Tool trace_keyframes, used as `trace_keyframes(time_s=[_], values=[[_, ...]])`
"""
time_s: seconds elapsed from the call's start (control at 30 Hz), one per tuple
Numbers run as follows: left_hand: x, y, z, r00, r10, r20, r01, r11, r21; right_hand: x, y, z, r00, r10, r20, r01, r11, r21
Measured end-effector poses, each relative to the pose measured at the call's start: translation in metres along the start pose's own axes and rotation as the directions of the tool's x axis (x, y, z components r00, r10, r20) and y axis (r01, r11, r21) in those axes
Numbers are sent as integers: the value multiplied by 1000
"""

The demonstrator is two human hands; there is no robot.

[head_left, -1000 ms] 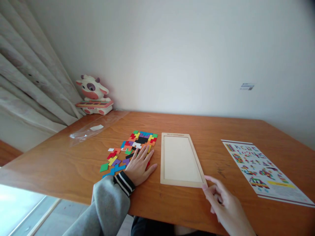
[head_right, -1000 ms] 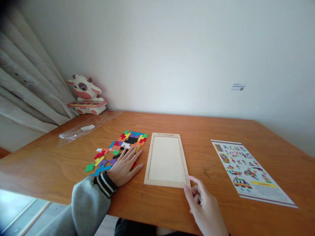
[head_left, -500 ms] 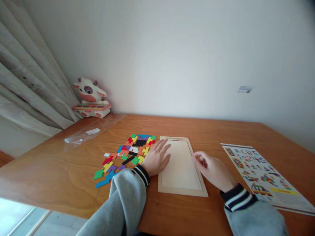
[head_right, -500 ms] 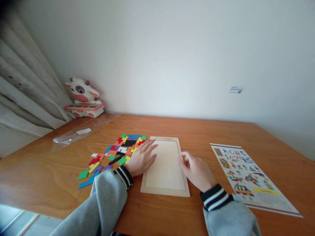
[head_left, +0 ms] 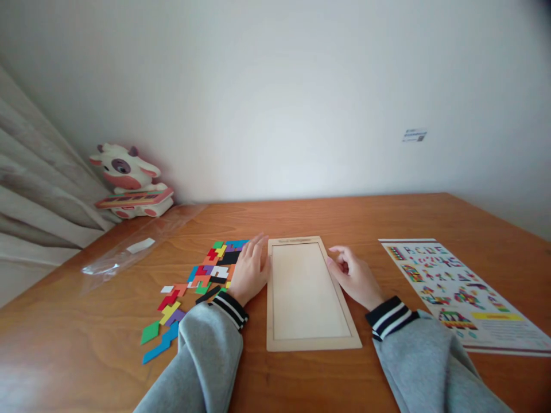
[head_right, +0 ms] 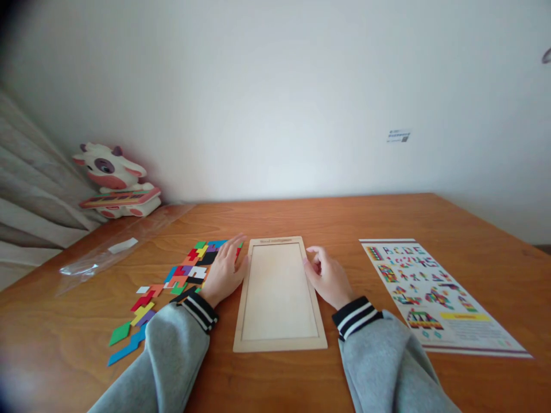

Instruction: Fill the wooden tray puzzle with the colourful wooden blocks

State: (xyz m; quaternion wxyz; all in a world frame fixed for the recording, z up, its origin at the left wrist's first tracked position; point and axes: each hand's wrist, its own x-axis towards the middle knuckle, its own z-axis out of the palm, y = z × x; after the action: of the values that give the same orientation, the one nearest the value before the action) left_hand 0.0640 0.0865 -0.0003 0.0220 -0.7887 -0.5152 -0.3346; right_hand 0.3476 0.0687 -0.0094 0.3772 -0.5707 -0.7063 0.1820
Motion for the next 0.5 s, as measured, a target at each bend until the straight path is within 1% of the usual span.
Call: trace_keyframes(time_s=[0.07,0.13,0.2,0.23,0.27,0.33,0.5], values=[[2,-11,-6,997,-61,-45,66,991,120,0,-1,-1,1000,0,-9,0,1000,9],[1,-21,-11,982,-183,-49,189,955,228,0,-2,0,1000,-1,-6,1,1000,18],[-3,-30,-13,945,-326,-9,312,898,310,0,-3,0,1000,2,10,-2,1000,24],[-5,-33,-13,924,-382,25,351,871,344,0,-3,1,1000,6,18,-7,1000,25],[-7,-36,-13,906,-418,63,366,851,376,0,-2,1,1000,12,24,-12,1000,27],[-10,-39,-10,891,-437,125,347,831,433,0,-1,3,999,19,26,-20,999,31],[-11,-42,-4,886,-425,187,283,814,508,1,4,6,1000,13,6,-14,999,37]])
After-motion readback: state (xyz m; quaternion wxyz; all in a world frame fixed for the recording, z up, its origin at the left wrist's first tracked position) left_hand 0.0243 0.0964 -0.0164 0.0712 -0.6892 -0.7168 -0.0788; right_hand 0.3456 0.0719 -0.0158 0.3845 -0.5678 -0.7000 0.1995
